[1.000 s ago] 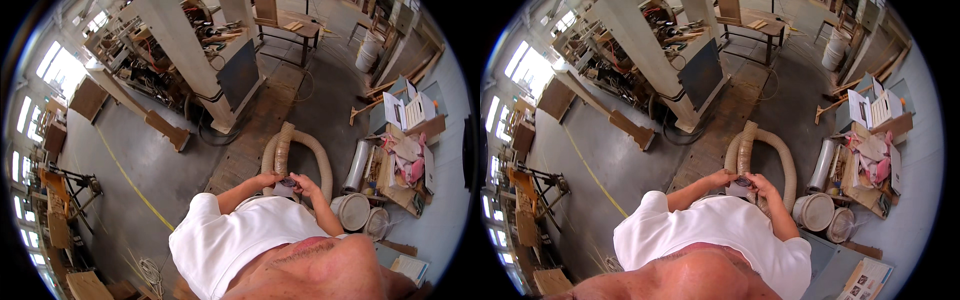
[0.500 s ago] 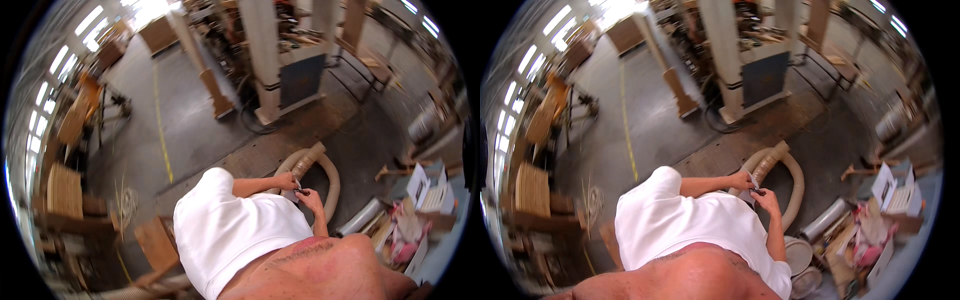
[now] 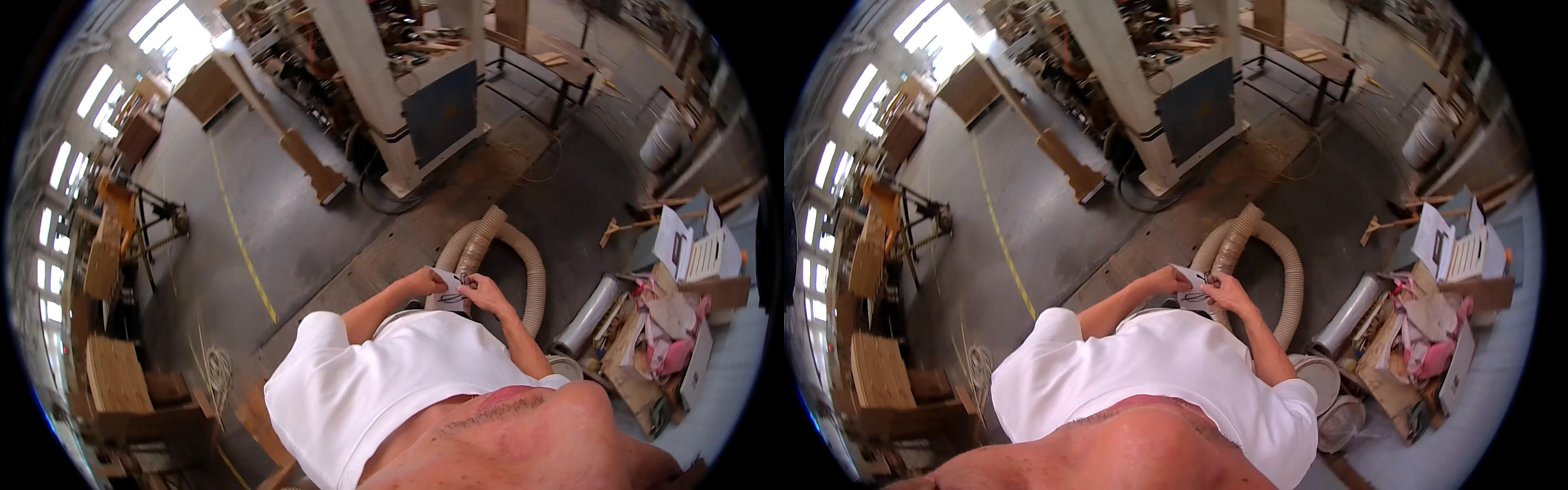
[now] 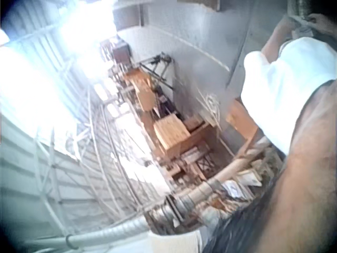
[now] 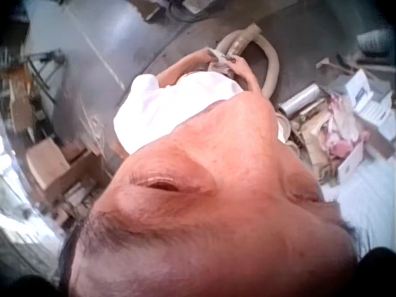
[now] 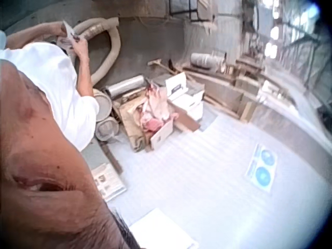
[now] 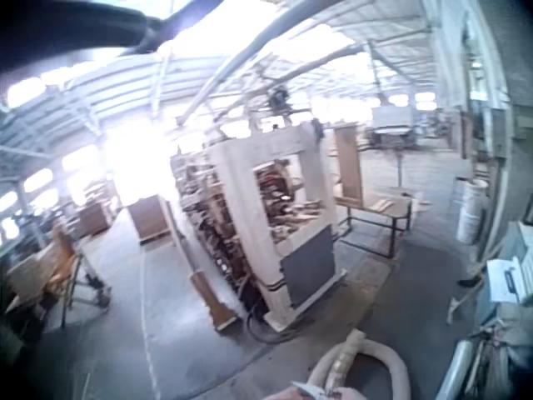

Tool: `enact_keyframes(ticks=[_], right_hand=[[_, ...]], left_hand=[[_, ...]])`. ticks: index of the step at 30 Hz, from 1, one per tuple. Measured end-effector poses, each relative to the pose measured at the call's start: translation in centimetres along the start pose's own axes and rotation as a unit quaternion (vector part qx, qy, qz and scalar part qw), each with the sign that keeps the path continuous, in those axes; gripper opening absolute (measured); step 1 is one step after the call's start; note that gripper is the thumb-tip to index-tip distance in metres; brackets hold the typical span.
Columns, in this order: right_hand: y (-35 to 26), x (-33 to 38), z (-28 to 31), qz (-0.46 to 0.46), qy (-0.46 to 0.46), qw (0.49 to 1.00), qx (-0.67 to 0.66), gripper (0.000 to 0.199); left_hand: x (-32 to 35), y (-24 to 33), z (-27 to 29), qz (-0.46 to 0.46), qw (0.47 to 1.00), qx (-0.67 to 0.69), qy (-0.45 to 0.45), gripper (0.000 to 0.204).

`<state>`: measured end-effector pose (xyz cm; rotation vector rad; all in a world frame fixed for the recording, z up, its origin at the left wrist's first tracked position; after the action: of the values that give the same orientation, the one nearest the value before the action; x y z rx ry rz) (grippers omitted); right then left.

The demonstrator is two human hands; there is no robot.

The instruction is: The person empties a dust collection hose, moves a power sander, repositions a fan, and carries a large sheet of plywood across the workshop floor. They also retrieve a small item from a cabinet.

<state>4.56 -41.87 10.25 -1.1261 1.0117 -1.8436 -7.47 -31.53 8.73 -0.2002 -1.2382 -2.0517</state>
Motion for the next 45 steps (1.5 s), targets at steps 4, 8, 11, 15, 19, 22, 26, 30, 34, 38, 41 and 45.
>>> enact_keyframes(ticks=[4, 8, 11, 15, 19, 22, 26, 30, 34, 38, 41, 45], right_hand=[[2.4, -0.5, -0.3, -0.014, 0.008, 0.997, -0.081, 0.033], [3.3, -0.2, 0.1, 0.004, 0.031, 0.991, -0.131, 0.034], [4.7, 0.1, 0.9, 0.005, 0.066, 0.975, -0.213, 0.036], [5.6, 0.9, 2.6, -0.003, 0.127, 0.953, -0.276, 0.038], [5.5, 1.5, 3.1, -0.016, 0.135, 0.931, -0.337, 0.038], [5.3, 2.2, 3.6, -0.025, 0.136, 0.928, -0.345, 0.036], [6.1, 2.4, 4.4, -0.046, 0.149, 0.909, -0.386, 0.033], [7.7, 3.2, 5.2, -0.078, 0.12, 0.891, -0.43, 0.03], [6.9, 3.9, 4.6, -0.08, 0.075, 0.9, -0.422, 0.029], [10.7, 2.2, 3.9, -0.074, 0.053, 0.935, -0.344, 0.028], [11.2, 2.5, 2.8, -0.095, 0.056, 0.959, -0.261, 0.02], [10.4, 1.8, 1.8, -0.008, 0.073, 0.988, -0.137, 0.018]], left_hand=[[-1.8, 0.0, -1.7, -0.089, 0.995, -0.037, -0.038, 0.029], [-1.4, 4.1, -2.9, -0.149, 0.982, -0.072, -0.087, 0.029], [-1.6, 5.0, -3.7, -0.189, 0.971, -0.102, -0.106, 0.027], [-0.9, 6.7, -3.7, -0.176, 0.97, -0.111, -0.122, 0.026], [-1.1, 6.7, -4.5, -0.201, 0.956, -0.144, -0.158, 0.024], [-1.0, 8.1, -5.2, -0.23, 0.937, -0.218, -0.148, 0.022], [-1.7, 7.8, -4.7, -0.223, 0.955, -0.188, -0.058, 0.022], [-3.4, 6.7, -2.8, -0.147, 0.981, -0.124, 0.02, 0.022], [-3.3, 6.3, -0.2, -0.149, 0.981, -0.087, 0.094, 0.021], [-2.2, 9.3, 1.5, -0.18, 0.973, -0.106, 0.101, 0.023], [-0.6, 8.7, 1.9, -0.173, 0.972, -0.128, 0.089, 0.02], [0.5, 6.8, 2.4, -0.145, 0.954, -0.244, 0.091, 0.018]])
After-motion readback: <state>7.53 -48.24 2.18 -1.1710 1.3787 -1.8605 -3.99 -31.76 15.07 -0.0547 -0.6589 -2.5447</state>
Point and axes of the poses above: each hand's wrist, its own x-axis away from the middle knuckle, its own z-axis out of the back of the hand, y = z × x, the point moved 7 cm from there along -x, towards the middle knuckle, and after that the axes turned 9 degrees about y, right-handed, at the moved point
